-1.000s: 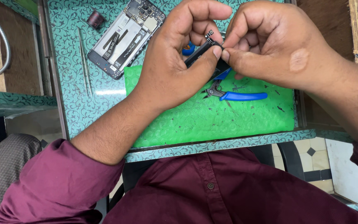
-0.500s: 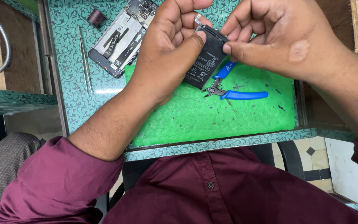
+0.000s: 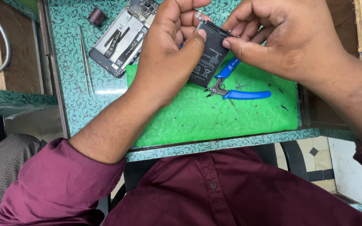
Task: The person uses blue-handled pliers to pry and lift the battery out of an opened smartphone, then handles the phone frame and internal components. They reposition the phone, work on the board area with their fingers, and use a screwdriver on the reassembled phone near the end.
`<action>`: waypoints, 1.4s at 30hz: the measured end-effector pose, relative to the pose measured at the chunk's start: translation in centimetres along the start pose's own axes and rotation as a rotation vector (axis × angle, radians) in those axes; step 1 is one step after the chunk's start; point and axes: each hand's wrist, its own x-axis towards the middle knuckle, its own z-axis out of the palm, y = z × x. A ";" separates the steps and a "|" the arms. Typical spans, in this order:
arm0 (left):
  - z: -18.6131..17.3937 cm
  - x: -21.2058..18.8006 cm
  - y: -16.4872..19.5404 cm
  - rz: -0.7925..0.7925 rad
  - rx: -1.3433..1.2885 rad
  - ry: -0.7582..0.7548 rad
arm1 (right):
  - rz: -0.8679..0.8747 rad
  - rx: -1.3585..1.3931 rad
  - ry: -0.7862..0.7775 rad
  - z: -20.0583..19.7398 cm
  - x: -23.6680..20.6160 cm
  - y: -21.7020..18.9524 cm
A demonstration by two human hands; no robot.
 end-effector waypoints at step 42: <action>0.1 -1.0 0.7 0.011 0.079 0.019 | -0.012 0.125 0.067 1.3 -0.4 -0.9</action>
